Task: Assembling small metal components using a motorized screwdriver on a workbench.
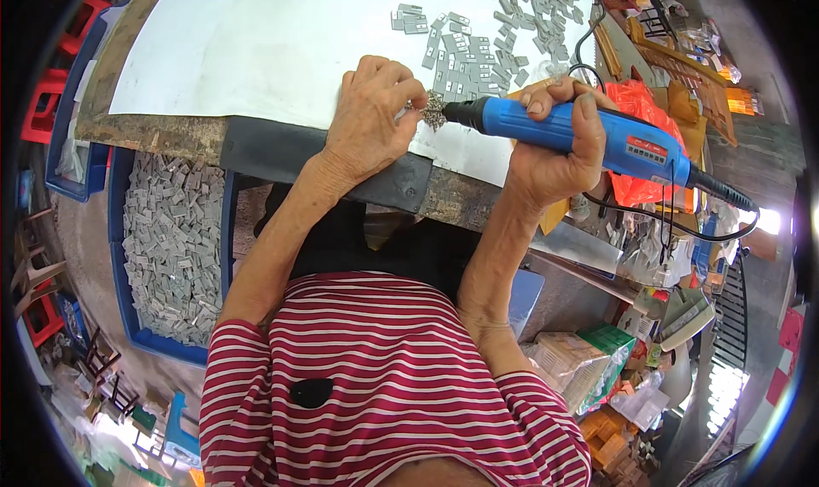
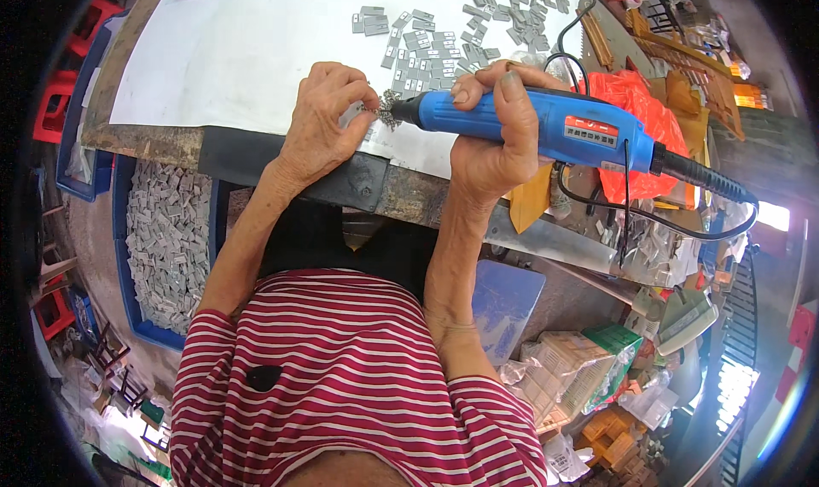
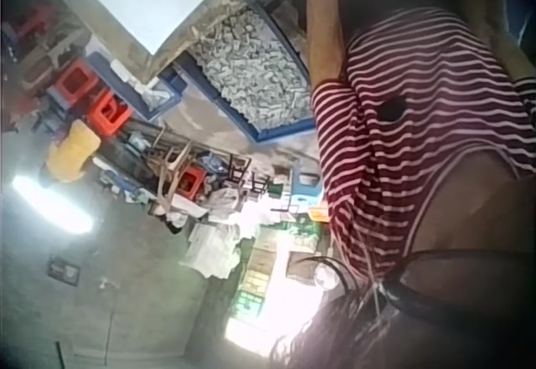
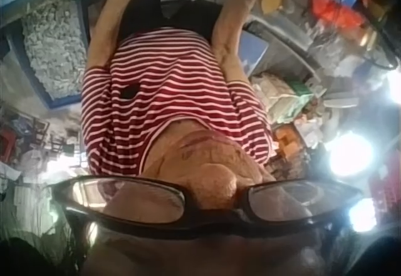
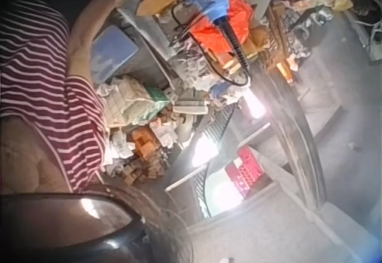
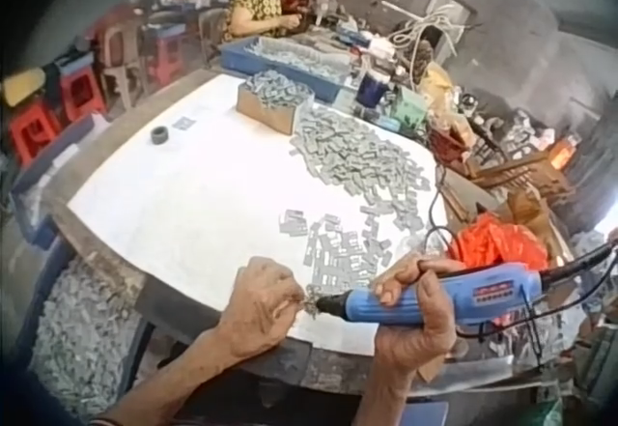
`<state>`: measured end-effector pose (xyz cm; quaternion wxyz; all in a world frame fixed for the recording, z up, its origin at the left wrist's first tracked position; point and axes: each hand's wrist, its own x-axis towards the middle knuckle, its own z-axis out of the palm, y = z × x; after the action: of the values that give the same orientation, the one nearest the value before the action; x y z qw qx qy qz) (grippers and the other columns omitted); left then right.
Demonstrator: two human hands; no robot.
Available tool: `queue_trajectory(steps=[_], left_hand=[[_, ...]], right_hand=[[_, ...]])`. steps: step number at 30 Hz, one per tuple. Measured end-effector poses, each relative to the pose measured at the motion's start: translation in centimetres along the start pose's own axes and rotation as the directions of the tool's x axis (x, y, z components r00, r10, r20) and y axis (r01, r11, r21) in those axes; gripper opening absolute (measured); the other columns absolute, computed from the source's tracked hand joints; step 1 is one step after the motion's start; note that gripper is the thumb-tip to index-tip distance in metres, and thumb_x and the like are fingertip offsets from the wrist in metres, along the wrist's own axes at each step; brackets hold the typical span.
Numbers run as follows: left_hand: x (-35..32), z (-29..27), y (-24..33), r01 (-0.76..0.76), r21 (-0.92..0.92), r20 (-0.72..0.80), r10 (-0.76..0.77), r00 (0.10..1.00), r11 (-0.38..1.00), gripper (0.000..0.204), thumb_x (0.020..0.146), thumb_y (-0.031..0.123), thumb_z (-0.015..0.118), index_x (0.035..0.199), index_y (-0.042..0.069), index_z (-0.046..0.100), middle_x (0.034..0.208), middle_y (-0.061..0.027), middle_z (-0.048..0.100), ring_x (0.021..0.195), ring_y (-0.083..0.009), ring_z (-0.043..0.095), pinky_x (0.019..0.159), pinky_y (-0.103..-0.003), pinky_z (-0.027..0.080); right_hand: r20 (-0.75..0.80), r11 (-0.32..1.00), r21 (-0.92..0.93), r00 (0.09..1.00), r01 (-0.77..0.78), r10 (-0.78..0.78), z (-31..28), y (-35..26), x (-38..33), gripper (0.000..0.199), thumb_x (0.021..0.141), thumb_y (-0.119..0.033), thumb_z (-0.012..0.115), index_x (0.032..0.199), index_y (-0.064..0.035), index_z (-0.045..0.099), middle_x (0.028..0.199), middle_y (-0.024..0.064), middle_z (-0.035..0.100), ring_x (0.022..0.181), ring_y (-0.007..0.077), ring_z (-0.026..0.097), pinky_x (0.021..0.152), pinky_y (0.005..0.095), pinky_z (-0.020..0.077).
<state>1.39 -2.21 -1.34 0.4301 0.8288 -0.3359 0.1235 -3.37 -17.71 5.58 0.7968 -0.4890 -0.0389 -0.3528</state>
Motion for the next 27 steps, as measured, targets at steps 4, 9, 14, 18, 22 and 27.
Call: queue_trajectory(steps=[4,9,14,18,22,27], left_hand=[[0.0,0.0,0.1,-0.018,-0.011,0.023,0.018,1.0,1.0,0.012,0.064,0.002,0.056,0.075,0.008,0.058,0.084,-0.0026,0.054,0.093,-0.0215,0.046,0.074,-0.034,0.035],[0.1,0.0,0.2,-0.021,-0.068,0.001,0.021,1.0,0.997,0.015,0.063,0.001,0.053,0.076,0.007,0.058,0.084,-0.0031,0.055,0.091,-0.022,0.046,0.073,-0.034,0.035],[0.5,-0.4,0.3,0.068,-0.139,0.029,-0.065,0.997,0.988,0.014,0.068,0.002,0.055,0.082,0.003,0.059,0.085,-0.0075,0.057,0.09,-0.0225,0.05,0.081,-0.033,0.04],[2.1,-0.4,0.4,0.216,-0.235,0.04,-0.213,0.976,0.948,0.014,0.073,0.005,0.054,0.085,0.0,0.06,0.08,-0.0096,0.058,0.08,-0.0192,0.054,0.075,-0.03,0.043],[4.3,0.8,-0.8,0.21,-0.075,0.022,-0.209,0.978,0.975,0.016,0.073,0.011,0.057,0.085,0.001,0.059,0.073,-0.0091,0.058,0.074,-0.0213,0.054,0.069,-0.031,0.043],[5.6,3.0,-1.6,0.14,0.195,-0.008,-0.141,0.99,0.971,0.018,0.068,0.015,0.06,0.081,0.004,0.057,0.071,-0.0084,0.056,0.075,-0.0251,0.053,0.067,-0.036,0.043]], right_hand=[[-0.026,1.0,-0.003,1.0,0.013,-0.013,0.0,-0.1,-0.1,0.019,0.078,-0.013,0.055,0.092,0.0,0.053,0.076,0.0134,0.053,0.058,0.0214,0.052,0.064,0.0365,0.041],[-0.123,0.997,0.043,0.991,0.057,-0.051,0.2,-0.5,-0.1,0.019,0.074,-0.005,0.059,0.089,0.0026,0.053,0.071,0.0155,0.056,0.05,0.0213,0.052,0.051,0.0343,0.0444],[-0.072,0.999,0.008,0.997,0.04,-0.039,-0.7,-1.7,-0.7,0.022,0.077,-0.014,0.057,0.094,0.0003,0.053,0.076,0.013,0.054,0.058,0.0212,0.051,0.065,0.038,0.04],[-0.08,0.998,0.045,0.996,0.037,-0.033,-1.1,-2.7,-1.2,0.022,0.078,-0.014,0.057,0.095,-0.0007,0.054,0.079,0.0128,0.055,0.059,0.0209,0.052,0.065,0.0378,0.0392],[-0.091,0.996,0.074,0.995,0.04,-0.033,-1.3,-3.2,-1.3,0.021,0.077,-0.013,0.057,0.094,-0.0009,0.055,0.079,0.0128,0.055,0.058,0.0209,0.051,0.064,0.0372,0.0391],[-0.092,0.998,0.042,0.994,0.055,-0.051,-2.0,-3.3,-1.4,0.021,0.077,-0.012,0.057,0.093,0.0002,0.056,0.079,0.0132,0.055,0.058,0.021,0.051,0.064,0.0367,0.0388]])
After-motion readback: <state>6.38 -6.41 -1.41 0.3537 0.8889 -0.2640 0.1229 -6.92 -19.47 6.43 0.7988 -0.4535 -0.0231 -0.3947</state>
